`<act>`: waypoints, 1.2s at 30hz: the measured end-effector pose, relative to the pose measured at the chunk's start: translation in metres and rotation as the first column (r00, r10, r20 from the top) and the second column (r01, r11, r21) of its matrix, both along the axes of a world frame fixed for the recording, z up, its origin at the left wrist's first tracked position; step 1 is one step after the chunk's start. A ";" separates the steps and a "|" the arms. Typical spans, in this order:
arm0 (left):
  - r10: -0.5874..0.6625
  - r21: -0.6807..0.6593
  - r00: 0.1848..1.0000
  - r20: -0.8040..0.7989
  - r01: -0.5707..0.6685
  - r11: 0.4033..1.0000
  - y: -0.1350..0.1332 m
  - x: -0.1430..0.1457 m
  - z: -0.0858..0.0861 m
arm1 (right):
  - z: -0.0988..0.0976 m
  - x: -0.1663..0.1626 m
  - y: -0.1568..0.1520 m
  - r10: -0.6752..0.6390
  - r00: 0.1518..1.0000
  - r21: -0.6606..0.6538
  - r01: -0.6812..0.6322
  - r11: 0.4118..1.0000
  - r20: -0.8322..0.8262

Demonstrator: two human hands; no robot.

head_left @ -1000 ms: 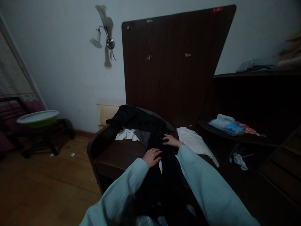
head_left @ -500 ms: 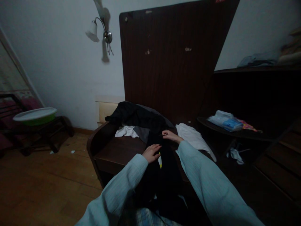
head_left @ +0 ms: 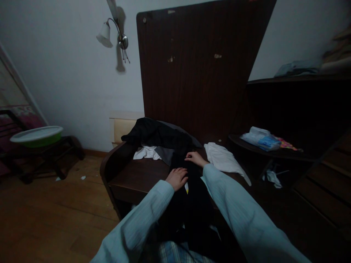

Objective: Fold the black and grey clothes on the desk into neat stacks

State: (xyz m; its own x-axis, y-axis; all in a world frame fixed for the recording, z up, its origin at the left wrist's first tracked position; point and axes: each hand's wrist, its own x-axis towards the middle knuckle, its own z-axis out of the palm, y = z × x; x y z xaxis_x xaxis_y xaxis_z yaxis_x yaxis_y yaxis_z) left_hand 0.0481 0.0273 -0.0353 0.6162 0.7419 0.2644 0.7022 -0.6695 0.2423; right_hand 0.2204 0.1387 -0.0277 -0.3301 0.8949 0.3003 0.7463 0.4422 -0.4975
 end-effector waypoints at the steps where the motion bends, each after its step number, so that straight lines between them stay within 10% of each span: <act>1: 0.013 0.005 1.000 0.004 -0.013 1.000 0.000 0.000 0.000 | 0.000 0.001 0.000 -0.007 1.000 0.008 0.007 1.000 0.003; 11: 0.019 -0.027 0.999 0.027 -0.019 0.999 0.003 0.000 -0.002 | 0.022 0.041 0.013 -0.036 0.989 -0.278 0.075 0.958 0.143; 27: 0.042 -0.011 0.999 0.008 -0.042 0.999 0.001 0.001 -0.003 | 0.016 -0.004 -0.021 -0.390 0.900 0.234 0.344 0.909 0.192; 36: 0.013 -0.009 0.999 0.038 -0.012 1.000 0.006 0.002 -0.006 | -0.015 -0.040 -0.058 -0.166 0.980 0.151 0.150 0.977 0.105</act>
